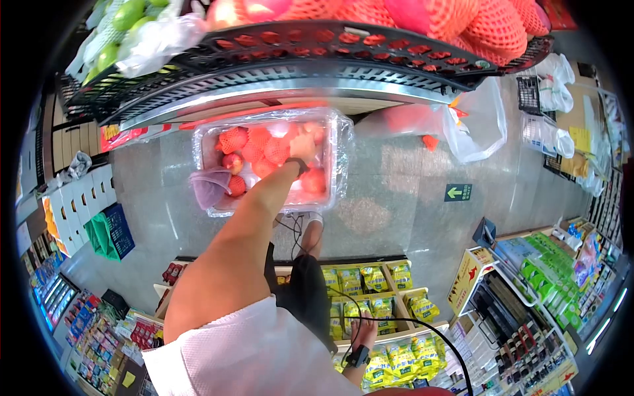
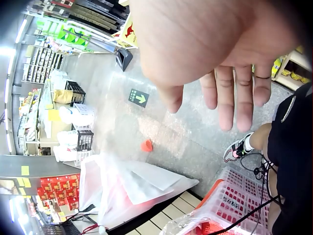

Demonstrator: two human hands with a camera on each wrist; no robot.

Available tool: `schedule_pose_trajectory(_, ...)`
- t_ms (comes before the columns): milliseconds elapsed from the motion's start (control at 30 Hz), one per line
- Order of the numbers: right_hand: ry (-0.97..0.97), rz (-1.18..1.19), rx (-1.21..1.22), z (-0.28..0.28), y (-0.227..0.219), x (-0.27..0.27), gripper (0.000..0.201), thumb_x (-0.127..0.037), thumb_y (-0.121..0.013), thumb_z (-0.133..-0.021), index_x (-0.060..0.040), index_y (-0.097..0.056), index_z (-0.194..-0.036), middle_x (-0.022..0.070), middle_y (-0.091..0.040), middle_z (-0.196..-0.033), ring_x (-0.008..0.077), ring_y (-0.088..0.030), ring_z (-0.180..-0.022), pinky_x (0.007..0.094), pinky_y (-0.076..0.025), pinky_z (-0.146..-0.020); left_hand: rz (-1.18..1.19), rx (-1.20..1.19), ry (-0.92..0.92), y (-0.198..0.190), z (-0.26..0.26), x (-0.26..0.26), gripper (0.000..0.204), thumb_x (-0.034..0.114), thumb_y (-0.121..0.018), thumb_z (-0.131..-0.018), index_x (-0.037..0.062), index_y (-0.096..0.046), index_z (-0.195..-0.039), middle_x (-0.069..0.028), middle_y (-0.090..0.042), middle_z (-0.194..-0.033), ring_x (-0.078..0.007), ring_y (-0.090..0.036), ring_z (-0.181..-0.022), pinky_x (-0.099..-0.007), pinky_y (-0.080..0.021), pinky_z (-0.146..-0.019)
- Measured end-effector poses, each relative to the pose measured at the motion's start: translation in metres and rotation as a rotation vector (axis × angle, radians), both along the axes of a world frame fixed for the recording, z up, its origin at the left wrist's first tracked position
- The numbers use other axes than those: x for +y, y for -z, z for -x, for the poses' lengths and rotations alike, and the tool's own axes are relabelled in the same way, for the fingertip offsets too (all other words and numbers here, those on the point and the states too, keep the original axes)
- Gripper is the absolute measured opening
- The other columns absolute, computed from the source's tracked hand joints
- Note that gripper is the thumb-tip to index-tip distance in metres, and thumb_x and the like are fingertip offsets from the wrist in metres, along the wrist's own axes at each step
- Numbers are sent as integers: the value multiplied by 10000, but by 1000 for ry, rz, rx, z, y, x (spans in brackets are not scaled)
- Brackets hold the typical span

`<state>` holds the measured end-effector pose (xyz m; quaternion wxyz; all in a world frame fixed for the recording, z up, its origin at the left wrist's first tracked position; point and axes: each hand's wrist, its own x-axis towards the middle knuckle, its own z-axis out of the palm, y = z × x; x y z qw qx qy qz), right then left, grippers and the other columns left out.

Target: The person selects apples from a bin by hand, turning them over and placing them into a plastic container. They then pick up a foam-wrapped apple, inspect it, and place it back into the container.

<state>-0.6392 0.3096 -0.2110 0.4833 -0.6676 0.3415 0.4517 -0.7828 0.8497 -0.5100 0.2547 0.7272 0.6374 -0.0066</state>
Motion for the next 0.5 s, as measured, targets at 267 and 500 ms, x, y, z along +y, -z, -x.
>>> schedule_pose_trajectory(267,-237,-649,9,-66,24,53,351,-427,-540,-1003,-125,-613,-1166,76,-671,-1121,212,-634,-986,344,-514,-812,261,-501,-178,-193,56,-54,743,171,-819,-754,96,-480,-1411,-229,-614,-1260,-363,-683,-1031,-437,-572,-854)
schedule_pose_trajectory(500,-494,-639,22,-137,-23,255,383,-413,-586,-989,-62,-612,-1143,100,-731,-989,173,-667,-798,276,-514,-702,348,-1282,-274,-338,122,-69,803,-47,-806,-755,37,-414,-1450,-113,-536,-1369,-226,-590,-1200,-354,-535,-983)
